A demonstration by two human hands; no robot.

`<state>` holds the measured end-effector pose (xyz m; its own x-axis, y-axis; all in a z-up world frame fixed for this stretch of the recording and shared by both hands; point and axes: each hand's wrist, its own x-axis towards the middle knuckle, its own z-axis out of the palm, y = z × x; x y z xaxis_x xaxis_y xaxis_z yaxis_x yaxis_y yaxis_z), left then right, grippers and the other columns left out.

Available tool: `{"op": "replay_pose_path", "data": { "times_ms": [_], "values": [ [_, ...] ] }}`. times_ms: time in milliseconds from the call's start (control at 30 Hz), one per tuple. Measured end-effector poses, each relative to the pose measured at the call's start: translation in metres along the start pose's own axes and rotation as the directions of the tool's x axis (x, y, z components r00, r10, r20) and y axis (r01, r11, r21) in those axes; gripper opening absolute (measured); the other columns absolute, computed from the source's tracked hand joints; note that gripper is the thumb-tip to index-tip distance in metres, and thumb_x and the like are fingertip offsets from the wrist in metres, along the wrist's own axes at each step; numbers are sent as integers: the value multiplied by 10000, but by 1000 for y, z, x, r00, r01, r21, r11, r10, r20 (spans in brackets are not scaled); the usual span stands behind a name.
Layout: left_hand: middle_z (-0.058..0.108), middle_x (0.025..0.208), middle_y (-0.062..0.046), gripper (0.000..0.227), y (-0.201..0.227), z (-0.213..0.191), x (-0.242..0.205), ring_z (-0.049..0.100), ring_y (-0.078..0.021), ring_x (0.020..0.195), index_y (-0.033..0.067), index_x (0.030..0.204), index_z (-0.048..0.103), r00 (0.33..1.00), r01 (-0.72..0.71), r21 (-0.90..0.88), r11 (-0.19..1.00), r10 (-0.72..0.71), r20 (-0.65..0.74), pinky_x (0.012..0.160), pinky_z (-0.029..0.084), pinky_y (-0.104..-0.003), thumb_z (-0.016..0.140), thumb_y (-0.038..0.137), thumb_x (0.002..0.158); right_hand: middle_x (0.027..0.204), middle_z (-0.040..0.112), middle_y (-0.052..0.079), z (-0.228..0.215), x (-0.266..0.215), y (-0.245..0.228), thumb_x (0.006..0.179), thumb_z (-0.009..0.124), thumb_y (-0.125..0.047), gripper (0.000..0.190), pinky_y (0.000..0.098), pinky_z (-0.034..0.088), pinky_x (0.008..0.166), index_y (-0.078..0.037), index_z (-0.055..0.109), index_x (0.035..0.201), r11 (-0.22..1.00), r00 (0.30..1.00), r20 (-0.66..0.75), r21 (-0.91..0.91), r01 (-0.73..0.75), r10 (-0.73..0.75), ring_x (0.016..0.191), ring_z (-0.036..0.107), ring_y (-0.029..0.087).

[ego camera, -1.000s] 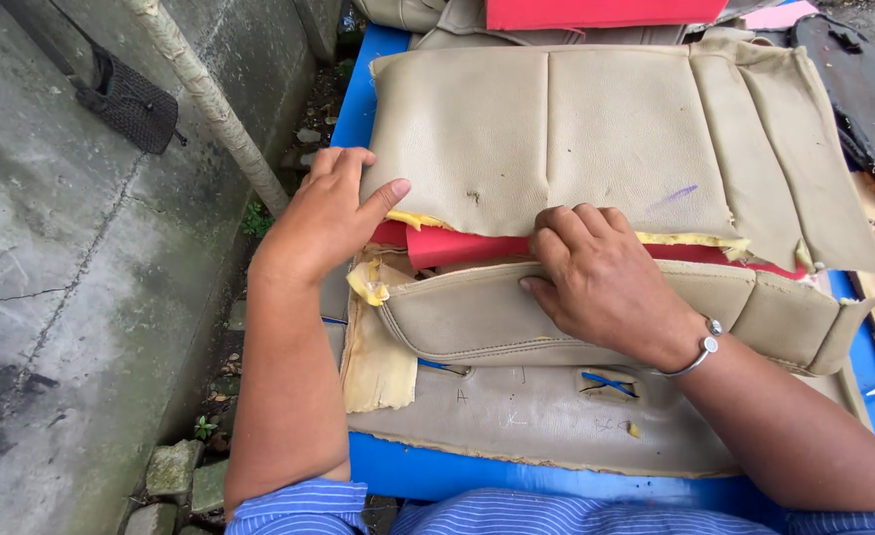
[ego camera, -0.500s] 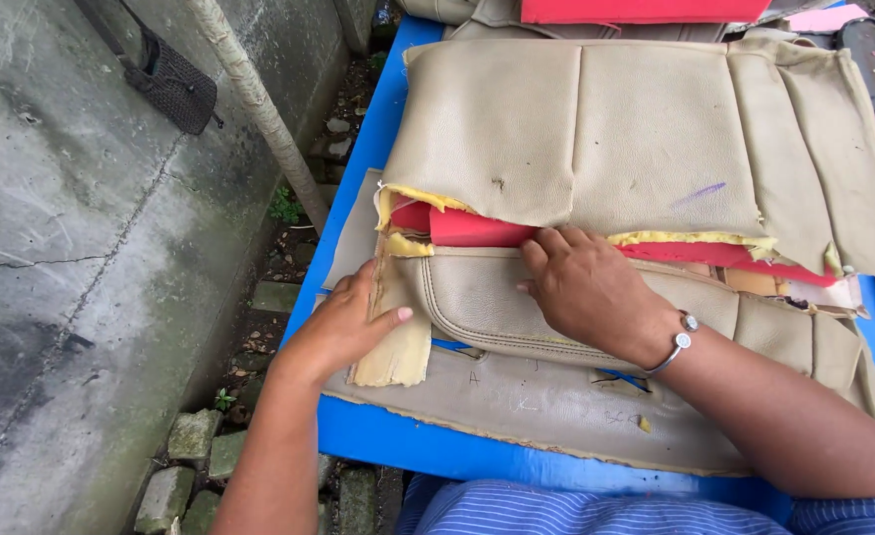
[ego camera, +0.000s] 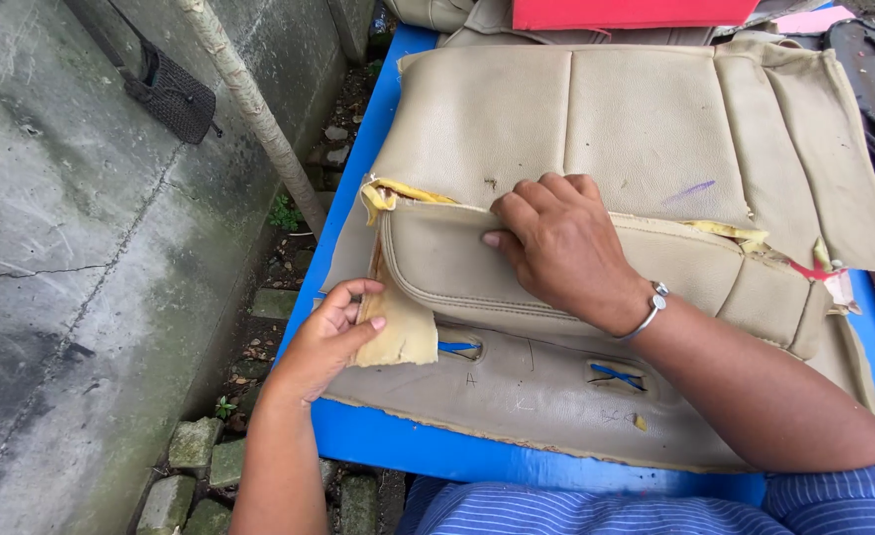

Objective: Dismantling a car seat cover to inspect or repair the leather and foam components

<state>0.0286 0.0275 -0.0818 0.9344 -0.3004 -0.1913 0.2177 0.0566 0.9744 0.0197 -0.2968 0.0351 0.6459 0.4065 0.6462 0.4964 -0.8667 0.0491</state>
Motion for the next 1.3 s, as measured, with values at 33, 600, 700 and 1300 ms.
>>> {"op": "replay_pose_path", "data": {
  "times_ms": [33,600,700,1300],
  "values": [
    [700,1111,-254,550,5,1,3,757,-330,891,22,1417,514,1000,2,-1,1000,-2,-5,814,653,-438,642,-63,889,848,590,3,7,7,7,871,787,-329,251,382,439,871,-155,651,991,1000,1000,1,5,2,-2,876,618,231],
    [637,1183,-145,565,79,84,-5,687,-304,1024,-15,1404,545,418,-680,724,119,873,250,934,541,-453,767,134,905,1059,622,117,29,17,-13,891,658,-102,335,436,533,830,-52,645,1221,966,996,11,244,79,-85,959,649,336],
    [544,1404,-140,637,91,108,7,528,-347,1340,106,1454,540,421,-526,832,-177,795,436,1127,394,-504,750,390,923,1045,600,114,31,-2,-18,883,661,-136,417,426,537,823,-41,569,1278,970,995,12,225,92,-97,940,638,328],
    [539,1368,-115,860,52,140,40,483,-325,1334,148,1399,575,799,-518,832,-201,233,554,1057,416,-483,862,533,685,1389,551,126,-51,-169,84,959,558,-592,686,500,369,1141,-158,470,1482,876,585,673,-212,-433,452,1366,513,338]
  ]
}}
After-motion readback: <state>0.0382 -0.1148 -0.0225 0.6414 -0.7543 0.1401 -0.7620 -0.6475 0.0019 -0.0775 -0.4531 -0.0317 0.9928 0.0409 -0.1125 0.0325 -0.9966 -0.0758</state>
